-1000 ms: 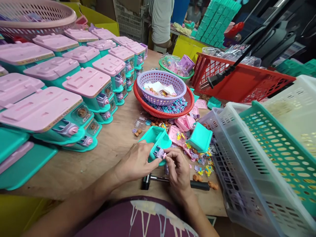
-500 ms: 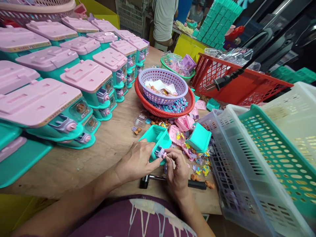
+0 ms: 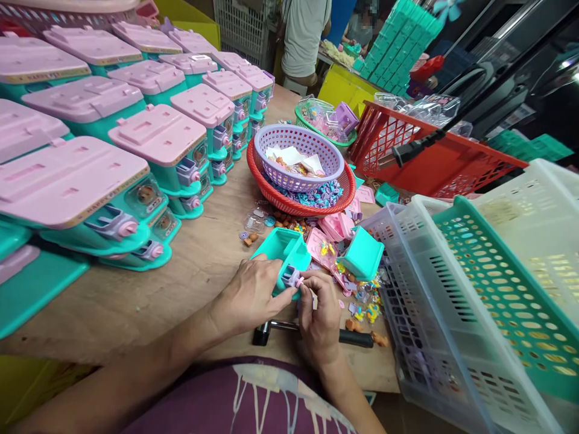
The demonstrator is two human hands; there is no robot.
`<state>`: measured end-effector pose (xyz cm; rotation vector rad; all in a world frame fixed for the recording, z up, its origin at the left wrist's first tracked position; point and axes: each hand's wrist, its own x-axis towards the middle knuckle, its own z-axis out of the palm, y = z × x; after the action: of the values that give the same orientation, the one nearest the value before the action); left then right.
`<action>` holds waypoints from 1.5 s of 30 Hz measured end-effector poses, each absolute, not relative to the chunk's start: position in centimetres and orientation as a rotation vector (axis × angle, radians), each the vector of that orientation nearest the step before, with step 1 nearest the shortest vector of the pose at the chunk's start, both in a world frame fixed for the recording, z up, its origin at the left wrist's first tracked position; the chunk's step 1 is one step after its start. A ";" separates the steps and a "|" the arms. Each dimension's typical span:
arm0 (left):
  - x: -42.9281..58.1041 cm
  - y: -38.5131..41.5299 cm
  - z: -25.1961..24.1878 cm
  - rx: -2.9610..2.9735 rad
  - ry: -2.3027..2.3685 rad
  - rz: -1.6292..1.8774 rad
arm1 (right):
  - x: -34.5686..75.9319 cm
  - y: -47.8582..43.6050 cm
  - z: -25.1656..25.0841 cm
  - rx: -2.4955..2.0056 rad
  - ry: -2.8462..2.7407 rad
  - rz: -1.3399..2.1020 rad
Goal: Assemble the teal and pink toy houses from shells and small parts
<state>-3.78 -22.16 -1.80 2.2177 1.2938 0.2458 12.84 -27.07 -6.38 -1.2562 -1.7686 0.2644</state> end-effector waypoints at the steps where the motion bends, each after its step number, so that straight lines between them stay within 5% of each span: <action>1: -3.7 -22.2 -1.8 2.224 1.295 0.246 | 13.1 -27.0 -6.1 -1.245 -1.800 0.289; 15: -3.0 -22.4 -1.4 2.206 1.324 0.214 | 15.0 -26.6 -7.1 -1.216 -1.719 0.549; 36: -2.8 -22.9 -2.5 2.399 1.301 0.308 | 13.3 -27.5 -7.5 -1.252 -1.689 0.283; 45: -7.0 -22.8 -3.1 2.625 1.126 0.272 | 12.1 -29.3 -7.7 -1.055 -1.802 0.547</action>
<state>-6.98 -22.82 -3.09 2.6248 1.1256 0.2723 12.06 -29.26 -7.72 -1.0552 -1.8019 0.5470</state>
